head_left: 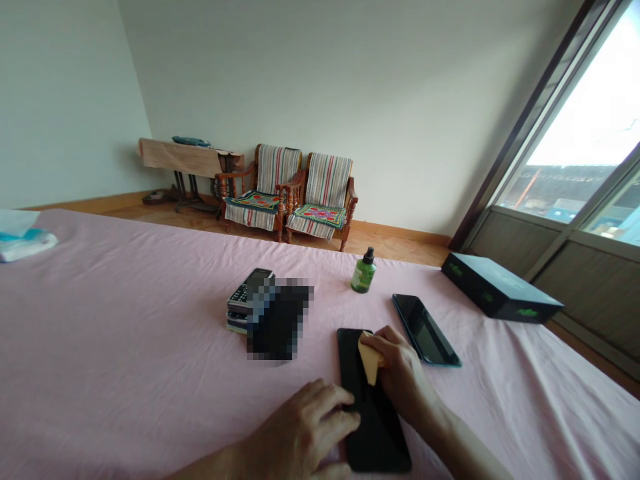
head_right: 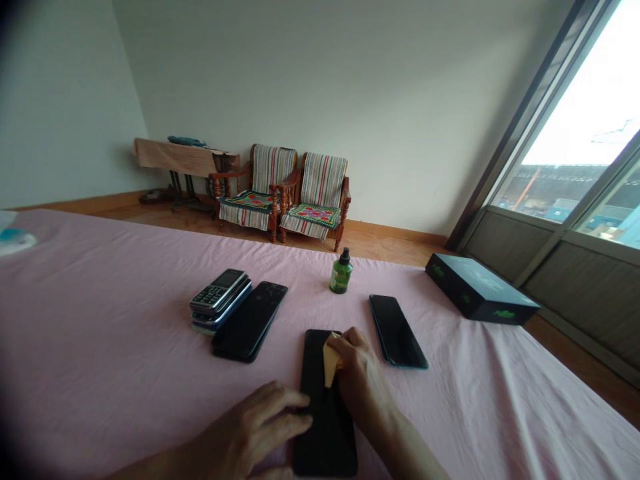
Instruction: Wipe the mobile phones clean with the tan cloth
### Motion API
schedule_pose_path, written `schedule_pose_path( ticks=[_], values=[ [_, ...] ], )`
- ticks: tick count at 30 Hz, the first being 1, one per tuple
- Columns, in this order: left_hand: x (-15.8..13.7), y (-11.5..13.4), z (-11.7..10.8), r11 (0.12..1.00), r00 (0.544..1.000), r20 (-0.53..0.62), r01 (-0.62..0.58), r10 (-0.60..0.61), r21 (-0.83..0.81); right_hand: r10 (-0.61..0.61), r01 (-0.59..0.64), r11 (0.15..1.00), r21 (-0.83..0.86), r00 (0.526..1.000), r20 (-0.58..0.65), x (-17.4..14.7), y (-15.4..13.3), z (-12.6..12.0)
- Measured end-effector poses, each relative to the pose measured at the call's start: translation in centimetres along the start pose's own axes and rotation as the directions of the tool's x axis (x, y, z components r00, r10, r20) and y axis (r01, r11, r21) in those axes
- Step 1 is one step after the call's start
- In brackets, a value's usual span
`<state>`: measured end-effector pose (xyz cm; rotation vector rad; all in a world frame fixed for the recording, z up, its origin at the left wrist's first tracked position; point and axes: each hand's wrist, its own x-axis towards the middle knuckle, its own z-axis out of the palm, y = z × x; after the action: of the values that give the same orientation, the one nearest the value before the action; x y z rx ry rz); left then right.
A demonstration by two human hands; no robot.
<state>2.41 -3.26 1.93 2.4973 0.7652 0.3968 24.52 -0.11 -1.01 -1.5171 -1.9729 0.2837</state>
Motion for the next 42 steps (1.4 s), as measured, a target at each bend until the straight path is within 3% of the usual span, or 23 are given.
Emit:
schedule_pose_path(
  ticks=[10,18,25,34,39,42],
  values=[
    [0.0,0.1,-0.1,1.000,1.000,-0.003,0.011,-0.011,-0.007,-0.067,0.064,0.997,-0.048,0.997,-0.049,0.4,-0.8,0.5],
    [0.2,0.2,-0.1,0.999,0.999,0.010,0.036,-0.036,-0.023,-0.235,0.235,0.962,0.141,0.972,-0.018,0.0,-2.8,0.8],
    [0.2,0.4,-0.5,0.999,1.000,0.009,0.025,-0.025,-0.034,-0.115,0.115,0.993,0.024,0.993,-0.015,0.6,-1.9,0.9],
    [0.2,0.5,-0.5,0.999,0.998,0.062,0.032,-0.032,0.004,-0.209,0.207,0.977,0.054,0.977,0.031,0.5,-2.3,0.8],
    [0.2,0.6,-0.7,0.999,0.997,0.063,0.039,-0.040,0.009,-0.133,0.133,0.991,-0.018,0.991,-0.029,0.5,-2.1,1.1],
    [0.2,0.6,-0.7,0.999,0.998,0.047,0.036,-0.036,0.006,-0.136,0.136,0.990,-0.033,0.991,0.014,0.6,-1.9,1.3]
  ],
)
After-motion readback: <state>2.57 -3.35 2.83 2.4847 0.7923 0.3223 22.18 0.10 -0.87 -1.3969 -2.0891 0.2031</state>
